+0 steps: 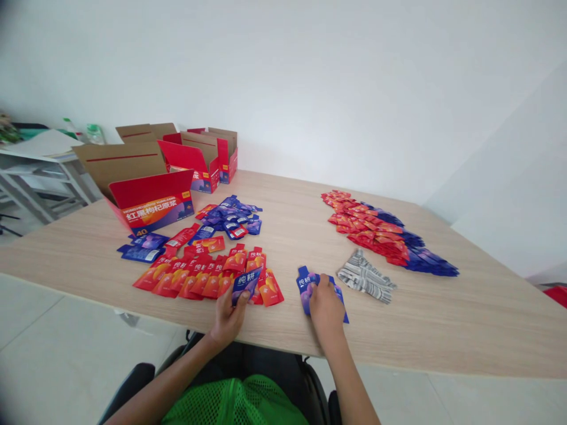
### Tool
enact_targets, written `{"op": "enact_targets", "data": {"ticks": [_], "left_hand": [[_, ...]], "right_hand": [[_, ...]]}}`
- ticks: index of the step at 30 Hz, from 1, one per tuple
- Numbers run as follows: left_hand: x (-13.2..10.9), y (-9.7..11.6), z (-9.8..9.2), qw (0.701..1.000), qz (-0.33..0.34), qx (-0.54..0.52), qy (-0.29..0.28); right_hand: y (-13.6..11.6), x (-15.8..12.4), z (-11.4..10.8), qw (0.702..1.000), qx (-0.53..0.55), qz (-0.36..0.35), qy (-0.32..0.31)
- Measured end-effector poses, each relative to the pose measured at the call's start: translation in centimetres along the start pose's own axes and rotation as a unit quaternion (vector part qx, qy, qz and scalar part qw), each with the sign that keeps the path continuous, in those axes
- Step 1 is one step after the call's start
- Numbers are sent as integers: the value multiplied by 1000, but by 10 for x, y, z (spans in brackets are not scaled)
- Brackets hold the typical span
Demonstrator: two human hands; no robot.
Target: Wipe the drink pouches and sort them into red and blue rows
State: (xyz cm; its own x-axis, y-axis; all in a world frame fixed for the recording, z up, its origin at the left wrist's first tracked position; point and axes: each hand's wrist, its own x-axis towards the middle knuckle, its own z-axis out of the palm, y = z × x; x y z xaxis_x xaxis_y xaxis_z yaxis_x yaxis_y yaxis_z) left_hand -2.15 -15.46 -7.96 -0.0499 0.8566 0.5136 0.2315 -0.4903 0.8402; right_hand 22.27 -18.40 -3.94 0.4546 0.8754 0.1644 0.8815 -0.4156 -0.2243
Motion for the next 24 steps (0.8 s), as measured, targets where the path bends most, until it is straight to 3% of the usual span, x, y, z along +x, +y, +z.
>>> {"op": "enact_targets", "data": {"ticks": [4,7,10,15,20,24], "left_hand": [[3,8,0,1000,6,1,28],[5,12,0,998,-3,8,63],[6,13,0,998,-19,12,63],[2,4,3,997,-4,6,71],[-6,-3,5,992,50,30,110],[-9,-6,4,998,41,14,42]], "right_hand": [[-8,-7,-5,991,-134,1,4],[-12,-11,-7,987,-156,-25,31],[-24,-16,-2,991,-95,-88,40],[-55,-31,21,965,64,-251,-43],[-59,-38,37,951,115,-277,-76],[-50,-40,43,946,151,-284,-37]]}}
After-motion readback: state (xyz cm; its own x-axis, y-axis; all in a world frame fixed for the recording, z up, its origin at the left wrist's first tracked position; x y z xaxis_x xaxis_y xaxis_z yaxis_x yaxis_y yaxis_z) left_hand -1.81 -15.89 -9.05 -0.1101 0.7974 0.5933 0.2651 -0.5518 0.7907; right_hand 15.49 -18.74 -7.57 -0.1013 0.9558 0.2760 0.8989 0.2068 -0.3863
